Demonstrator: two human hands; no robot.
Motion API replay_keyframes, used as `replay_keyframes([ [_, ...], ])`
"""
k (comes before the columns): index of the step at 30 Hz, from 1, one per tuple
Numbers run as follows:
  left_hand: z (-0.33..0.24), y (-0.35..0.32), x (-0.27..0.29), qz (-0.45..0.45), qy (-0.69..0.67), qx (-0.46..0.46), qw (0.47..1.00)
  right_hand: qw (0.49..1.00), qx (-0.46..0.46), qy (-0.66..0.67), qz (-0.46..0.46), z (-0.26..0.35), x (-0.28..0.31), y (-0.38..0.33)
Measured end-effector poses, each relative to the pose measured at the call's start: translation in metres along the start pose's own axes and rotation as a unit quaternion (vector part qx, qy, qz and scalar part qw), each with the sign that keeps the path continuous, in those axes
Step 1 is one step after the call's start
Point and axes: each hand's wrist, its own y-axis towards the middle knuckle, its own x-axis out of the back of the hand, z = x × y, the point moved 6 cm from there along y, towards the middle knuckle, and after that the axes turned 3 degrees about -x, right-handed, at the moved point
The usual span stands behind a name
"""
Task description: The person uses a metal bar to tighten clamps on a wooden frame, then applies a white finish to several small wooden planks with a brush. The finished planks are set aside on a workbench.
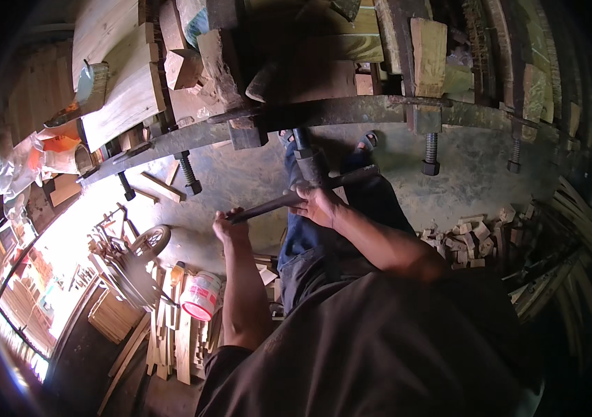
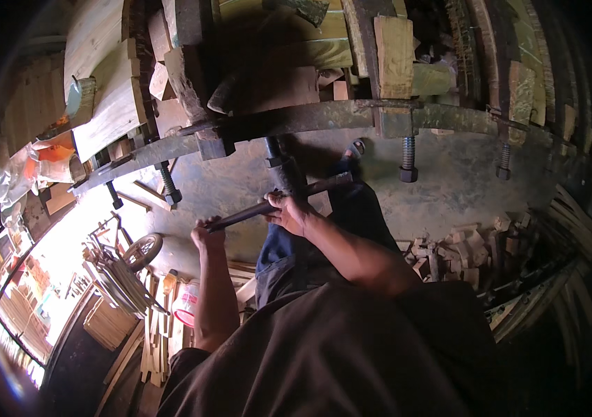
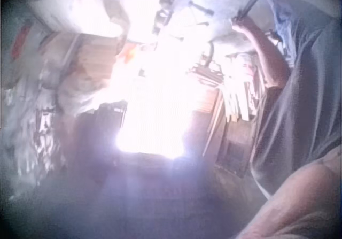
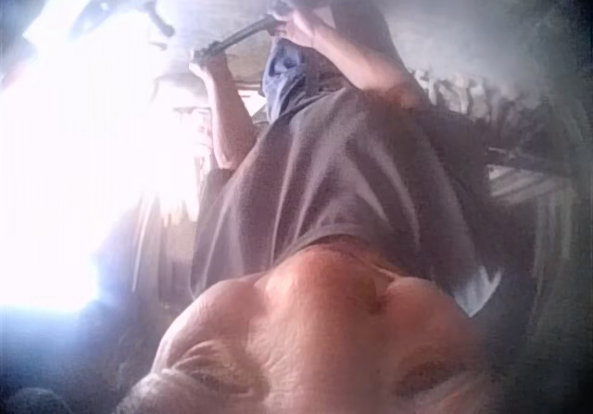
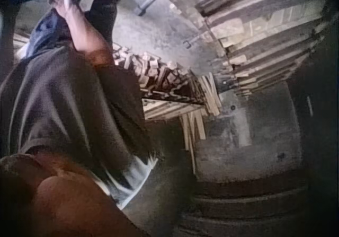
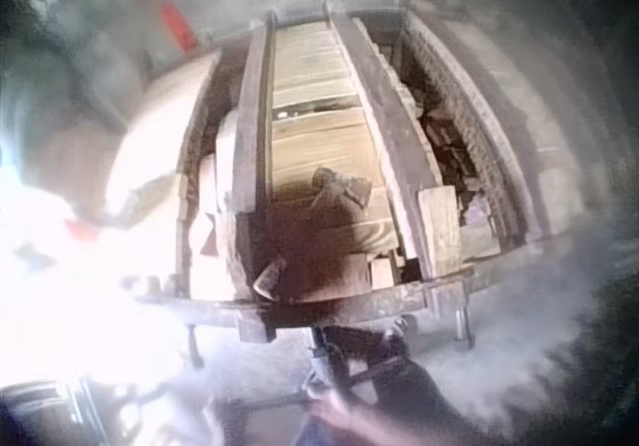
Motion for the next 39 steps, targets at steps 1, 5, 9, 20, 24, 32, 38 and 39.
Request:
replay_keyframes([
  [1, -0.008, -0.008, 0.002, -0.007, -0.005, -0.026, 1.0, 1.0, -0.01, 0.009, 0.01, 0.001, 0.001, 0.001],
  [5, -0.036, -0.147, -0.044, 0.183, -0.035, -0.068, 0.98, 0.999, -0.036, 0.027, 0.02, 0.009, -0.011, -0.013],
  [9, -0.038, -0.17, -0.05, 0.146, -0.047, -0.067, 0.986, 0.998, -0.056, 0.024, 0.028, 0.009, -0.012, -0.017],
  [20, -0.063, -0.153, -0.087, 0.235, -0.03, -0.046, 0.971, 0.992, -0.117, 0.002, -0.038, 0.0, -0.031, -0.016],
  [24, -0.067, -0.157, -0.087, 0.242, -0.031, -0.036, 0.969, 0.935, -0.217, -0.251, -0.124, 0.012, -0.065, -0.041],
  [32, -0.077, -0.135, -0.081, 0.283, 0.081, -0.087, 0.952, 0.549, 0.069, -0.824, 0.12, -0.035, -0.238, 0.029],
  [38, -0.068, -0.134, -0.088, 0.215, -0.13, 0.035, 0.967, 0.523, -0.162, -0.83, 0.106, -0.077, -0.245, 0.079],
  [39, -0.058, -0.129, -0.087, 0.218, -0.143, 0.038, 0.965, 0.498, -0.17, -0.843, 0.108, -0.078, -0.245, 0.081],
])
